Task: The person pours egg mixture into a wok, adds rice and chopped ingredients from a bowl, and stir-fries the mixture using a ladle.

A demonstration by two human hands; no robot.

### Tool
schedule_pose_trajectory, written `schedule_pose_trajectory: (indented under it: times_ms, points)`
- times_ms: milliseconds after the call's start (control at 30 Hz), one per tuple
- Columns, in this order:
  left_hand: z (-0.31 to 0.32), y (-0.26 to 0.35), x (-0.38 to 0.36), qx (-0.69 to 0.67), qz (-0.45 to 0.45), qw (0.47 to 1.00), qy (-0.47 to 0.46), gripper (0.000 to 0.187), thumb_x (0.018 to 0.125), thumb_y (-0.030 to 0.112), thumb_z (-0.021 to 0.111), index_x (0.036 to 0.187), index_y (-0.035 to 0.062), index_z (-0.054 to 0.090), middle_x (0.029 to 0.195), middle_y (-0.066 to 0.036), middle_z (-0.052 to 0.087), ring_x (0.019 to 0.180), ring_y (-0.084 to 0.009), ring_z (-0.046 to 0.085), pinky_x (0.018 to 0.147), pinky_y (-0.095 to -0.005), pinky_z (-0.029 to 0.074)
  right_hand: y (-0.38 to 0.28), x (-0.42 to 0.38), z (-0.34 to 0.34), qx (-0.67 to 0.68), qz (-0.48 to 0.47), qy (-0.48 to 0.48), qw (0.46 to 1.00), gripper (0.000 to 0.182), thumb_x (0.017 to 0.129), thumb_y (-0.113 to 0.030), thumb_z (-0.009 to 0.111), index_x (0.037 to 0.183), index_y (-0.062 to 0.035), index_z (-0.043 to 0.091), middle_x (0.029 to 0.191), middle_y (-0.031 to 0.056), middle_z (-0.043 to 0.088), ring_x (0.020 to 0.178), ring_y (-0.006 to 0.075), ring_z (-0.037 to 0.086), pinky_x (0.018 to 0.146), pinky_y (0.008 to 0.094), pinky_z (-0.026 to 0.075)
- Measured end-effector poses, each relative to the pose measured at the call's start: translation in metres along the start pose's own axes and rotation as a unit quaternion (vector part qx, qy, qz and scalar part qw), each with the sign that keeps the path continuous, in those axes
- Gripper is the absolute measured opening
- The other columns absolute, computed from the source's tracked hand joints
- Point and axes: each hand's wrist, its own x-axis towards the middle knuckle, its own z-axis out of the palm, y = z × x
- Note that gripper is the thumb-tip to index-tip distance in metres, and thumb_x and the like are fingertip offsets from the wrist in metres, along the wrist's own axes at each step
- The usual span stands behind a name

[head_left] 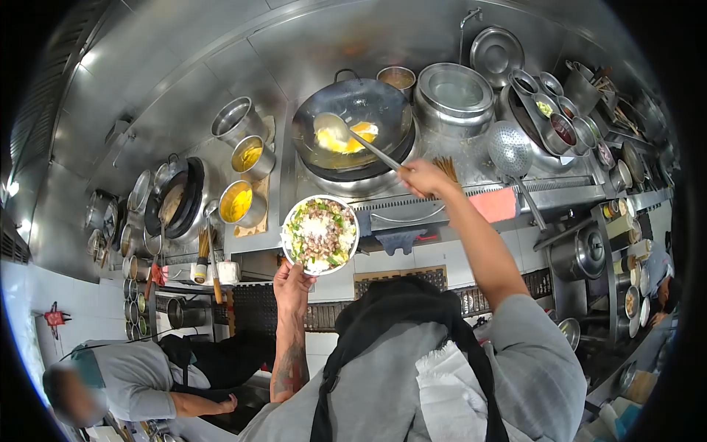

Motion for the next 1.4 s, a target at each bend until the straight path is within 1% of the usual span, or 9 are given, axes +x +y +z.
schedule_pose_trajectory:
  times_ms: [133, 267, 333, 433, 633, 767, 833, 933, 1400]
  points:
    - [0.026, 0.002, -0.007, 0.003, -0.007, 1.0, -0.004, 0.012, 0.095, 0.006, 0.051, 0.085, 0.0086, 0.058, 0.082, -0.004, 0.067, 0.068, -0.0121, 0.065, 0.058, -0.026, 0.053, -0.003, -0.013, -0.035, -0.325, -0.101, 0.053, 0.939, 0.029, 0.09, -0.024, 0.056, 0.082, 0.0029, 0.061, 0.059, 0.01, 0.057, 0.049, 0.0207, 0.059, 0.045, 0.0361, 0.046]
    - [0.031, -0.003, -0.013, -0.003, -0.006, 1.0, 0.021, 0.011, 0.094, 0.007, 0.053, 0.084, 0.0087, 0.058, 0.083, -0.005, 0.068, 0.069, -0.0118, 0.065, 0.058, -0.0256, 0.052, 0.027, 0.048, 0.014, -0.337, -0.144, 0.198, 0.909, 0.03, 0.088, -0.025, 0.056, 0.087, 0.0045, 0.063, 0.064, 0.0171, 0.062, 0.053, 0.0278, 0.064, 0.053, 0.0405, 0.05]
    - [0.027, -0.003, -0.014, -0.012, -0.007, 0.999, 0.03, 0.013, 0.095, 0.007, 0.052, 0.084, 0.0085, 0.058, 0.079, -0.004, 0.066, 0.066, -0.0117, 0.064, 0.058, -0.0255, 0.054, 0.02, 0.033, 0.003, -0.099, -0.026, 0.013, 0.995, 0.029, 0.088, -0.022, 0.054, 0.094, 0.0037, 0.066, 0.079, 0.025, 0.067, 0.069, 0.0362, 0.068, 0.065, 0.0455, 0.053]
    - [0.052, 0.012, -0.004, 0.019, -0.015, 0.997, 0.068, 0.013, 0.095, 0.008, 0.053, 0.083, 0.0079, 0.058, 0.075, -0.003, 0.064, 0.064, -0.0111, 0.063, 0.058, -0.0255, 0.054, 0.011, -0.022, -0.046, -0.021, 0.045, -0.024, 0.998, 0.031, 0.088, -0.024, 0.054, 0.096, 0.0028, 0.066, 0.087, 0.0277, 0.066, 0.082, 0.0413, 0.066, 0.073, 0.0479, 0.051]
    - [0.059, 0.015, 0.054, 0.004, -0.012, 0.999, 0.038, 0.017, 0.095, 0.009, 0.055, 0.078, 0.0107, 0.054, 0.071, -0.001, 0.062, 0.062, -0.0104, 0.061, 0.059, -0.0251, 0.054, 0.019, 0.057, 0.009, -0.284, -0.13, 0.184, 0.932, 0.035, 0.089, -0.029, 0.056, 0.097, 0.0034, 0.064, 0.088, 0.0243, 0.067, 0.082, 0.0425, 0.065, 0.074, 0.0479, 0.05]
    - [0.064, 0.033, 0.098, 0.002, -0.011, 1.0, 0.021, 0.018, 0.095, 0.01, 0.056, 0.077, 0.0111, 0.054, 0.068, 0.001, 0.06, 0.059, -0.0101, 0.061, 0.057, -0.0242, 0.054, 0.016, 0.019, -0.018, -0.21, -0.049, 0.023, 0.976, 0.032, 0.088, -0.027, 0.056, 0.098, 0.0027, 0.065, 0.094, 0.0254, 0.066, 0.088, 0.0422, 0.065, 0.081, 0.0502, 0.05]
    - [0.052, 0.035, 0.116, 0.023, 0.015, 1.0, -0.001, 0.018, 0.095, 0.011, 0.057, 0.077, 0.0109, 0.054, 0.067, 0.001, 0.061, 0.059, -0.0109, 0.062, 0.058, -0.0249, 0.054, 0.012, -0.021, -0.026, -0.269, -0.139, 0.104, 0.948, 0.026, 0.089, -0.018, 0.054, 0.098, 0.004, 0.064, 0.088, 0.0282, 0.066, 0.083, 0.0413, 0.066, 0.077, 0.0503, 0.052]
    - [0.055, 0.047, 0.144, 0.021, 0.011, 1.0, 0.01, 0.018, 0.094, 0.01, 0.057, 0.076, 0.0109, 0.054, 0.068, 0.001, 0.061, 0.06, -0.0117, 0.063, 0.058, -0.0263, 0.053, -0.023, -0.008, -0.001, -0.397, -0.072, 0.183, 0.897, 0.028, 0.087, -0.013, 0.052, 0.107, 0.0044, 0.059, 0.082, 0.0265, 0.066, 0.078, 0.0415, 0.066, 0.073, 0.0513, 0.052]
    - [0.04, 0.071, 0.225, 0.003, 0.022, 1.0, -0.021, 0.019, 0.094, 0.01, 0.058, 0.075, 0.0107, 0.054, 0.07, -0.002, 0.062, 0.059, -0.0119, 0.062, 0.057, -0.025, 0.054, -0.103, -0.006, -0.045, -0.695, -0.144, 0.094, 0.698, 0.029, 0.088, -0.01, 0.051, 0.11, 0.0078, 0.057, 0.077, 0.018, 0.068, 0.072, 0.032, 0.07, 0.058, 0.0389, 0.057]
